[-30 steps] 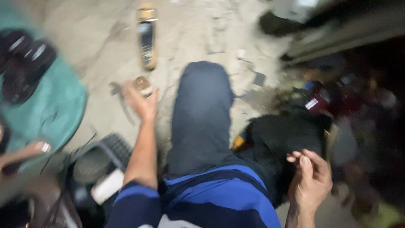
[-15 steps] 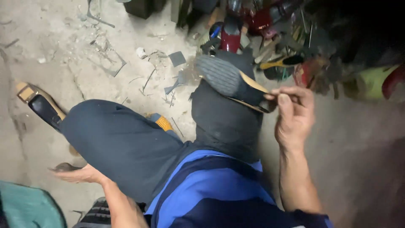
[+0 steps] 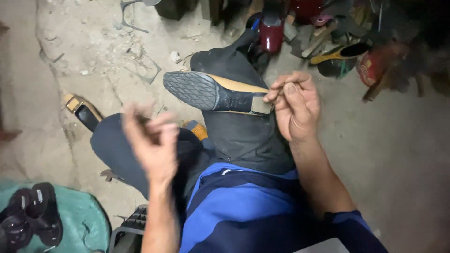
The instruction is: Trimming and filing the heel tip of a shoe using pliers and a rasp to prepare it for repair.
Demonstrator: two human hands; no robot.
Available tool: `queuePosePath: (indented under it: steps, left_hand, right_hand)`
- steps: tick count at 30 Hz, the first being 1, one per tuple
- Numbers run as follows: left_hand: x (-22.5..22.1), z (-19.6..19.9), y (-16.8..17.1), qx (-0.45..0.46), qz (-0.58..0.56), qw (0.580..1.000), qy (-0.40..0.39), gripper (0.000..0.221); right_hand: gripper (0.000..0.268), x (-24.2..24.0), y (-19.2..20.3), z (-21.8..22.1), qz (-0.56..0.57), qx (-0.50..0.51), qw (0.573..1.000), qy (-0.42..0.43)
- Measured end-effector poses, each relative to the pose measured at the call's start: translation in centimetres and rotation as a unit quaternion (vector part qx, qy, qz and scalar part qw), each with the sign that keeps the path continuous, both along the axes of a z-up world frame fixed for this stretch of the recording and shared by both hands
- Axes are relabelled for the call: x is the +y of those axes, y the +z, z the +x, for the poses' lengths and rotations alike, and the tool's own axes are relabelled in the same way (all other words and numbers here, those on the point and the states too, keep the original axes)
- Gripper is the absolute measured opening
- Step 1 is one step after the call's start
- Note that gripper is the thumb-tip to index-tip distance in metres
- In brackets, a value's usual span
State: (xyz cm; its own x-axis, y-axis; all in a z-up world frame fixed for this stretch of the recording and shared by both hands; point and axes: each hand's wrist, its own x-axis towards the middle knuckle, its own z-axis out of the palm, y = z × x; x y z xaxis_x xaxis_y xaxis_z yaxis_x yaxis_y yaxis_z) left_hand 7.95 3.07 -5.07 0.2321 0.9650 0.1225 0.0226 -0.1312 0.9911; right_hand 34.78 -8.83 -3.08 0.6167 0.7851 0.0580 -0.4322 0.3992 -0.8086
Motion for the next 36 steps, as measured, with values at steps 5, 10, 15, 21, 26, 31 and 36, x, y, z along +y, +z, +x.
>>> queuePosePath:
  steps: [5,10,15,21,26,31,36]
  left_hand:
    - [1.2,4.6,-2.3,-0.147,-0.236,0.960,0.025,0.073]
    - [5.1,4.9,-4.8,-0.039,-0.305,0.948,0.076,0.072]
    - [4.3,6.8,0.1,-0.137,-0.257,0.955,0.050,0.074]
    - [4.4,7.2,3.1,-0.165,-0.260,0.952,0.004,0.067]
    - [3.4,7.4,3.6,-0.163,-0.241,0.957,0.007,0.067]
    - [2.9,7.5,4.3,-0.162,-0.226,0.960,0.003,0.061]
    - [2.0,7.6,5.2,-0.181,-0.191,0.965,0.002,0.060]
  right_hand:
    - [0.009,2.6,-0.2,-1.6,0.022,0.016,0.999,0.036]
    - [0.009,3.3,-0.2,-2.6,0.024,0.008,0.996,0.088]
    - [0.008,2.9,-0.3,-1.4,0.016,0.006,0.996,0.083]
    - [0.018,1.7,5.2,-0.1,-0.147,-0.251,0.949,0.120]
    - [0.018,1.3,4.5,0.9,-0.180,-0.329,0.916,0.144]
    - [0.015,1.7,4.8,0.7,-0.182,-0.366,0.898,0.165]
    - [0.016,1.6,4.6,1.5,-0.172,-0.403,0.882,0.177]
